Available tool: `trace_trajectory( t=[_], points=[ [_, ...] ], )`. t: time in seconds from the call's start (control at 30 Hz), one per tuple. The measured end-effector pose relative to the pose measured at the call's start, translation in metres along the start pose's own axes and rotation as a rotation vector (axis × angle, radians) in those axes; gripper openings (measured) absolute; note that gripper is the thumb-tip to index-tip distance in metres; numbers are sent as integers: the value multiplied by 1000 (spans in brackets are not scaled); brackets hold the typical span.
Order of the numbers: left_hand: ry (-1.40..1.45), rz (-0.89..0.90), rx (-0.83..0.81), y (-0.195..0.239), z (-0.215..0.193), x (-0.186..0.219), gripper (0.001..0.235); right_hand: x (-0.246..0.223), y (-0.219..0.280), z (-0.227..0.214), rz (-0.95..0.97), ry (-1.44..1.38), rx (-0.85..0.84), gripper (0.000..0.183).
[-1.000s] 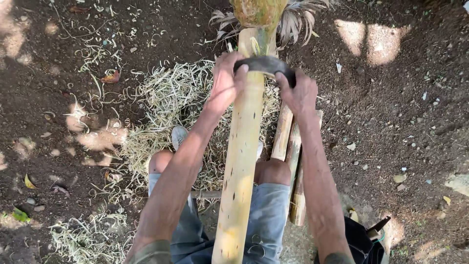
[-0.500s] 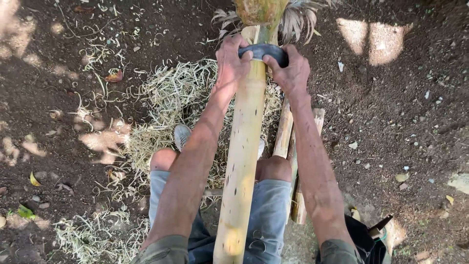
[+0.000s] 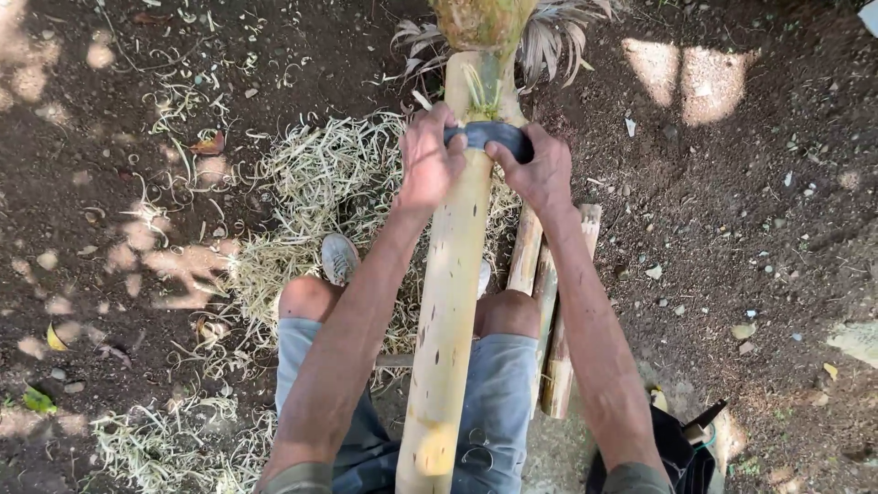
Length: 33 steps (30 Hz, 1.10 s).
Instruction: Shaving bark from a wooden pole using a curved blade in an outdoor setting.
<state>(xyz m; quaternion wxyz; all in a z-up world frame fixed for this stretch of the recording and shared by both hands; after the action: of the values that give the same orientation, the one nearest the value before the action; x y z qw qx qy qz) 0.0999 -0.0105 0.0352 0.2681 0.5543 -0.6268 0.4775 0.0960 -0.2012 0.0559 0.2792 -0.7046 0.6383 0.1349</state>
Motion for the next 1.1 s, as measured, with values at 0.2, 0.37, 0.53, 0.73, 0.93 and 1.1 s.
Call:
trace_trajectory(
  t=[0.2,0.37,0.53,0.73,0.93,1.1],
  points=[
    [-6,-297,-172,-7,16,-12,12,-10,-11,-7,84,45,-161,45],
    [-17,-160,-75,-16,16,-14,27,-2,-17,-1,-26,61,12,53],
    [-87,-145,-115,9,6,-2,22,-5,16,-4,14,24,8,53],
    [-96,-6,-47,15,13,-18,21,-7,10,-8,56,143,-127,56],
    [207,-68,-73,-33,22,-33,15,-11,-33,-10,-26,169,33,57],
    [204,-127,-36,-40,23,-35,14,-5,-40,-6,-65,147,59,56]
  ],
)
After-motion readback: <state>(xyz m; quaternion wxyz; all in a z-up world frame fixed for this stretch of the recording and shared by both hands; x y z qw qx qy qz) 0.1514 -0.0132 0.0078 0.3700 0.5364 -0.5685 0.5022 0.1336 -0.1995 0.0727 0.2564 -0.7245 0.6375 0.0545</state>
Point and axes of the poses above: each hand's wrist, its own y-axis away from the middle knuckle, its own z-axis out of the palm, x = y × z, the point moved 4 cm from there along -y, towards the middle knuckle, and after that the axes turned 2 degrees about -y, right-handed, at the moved point
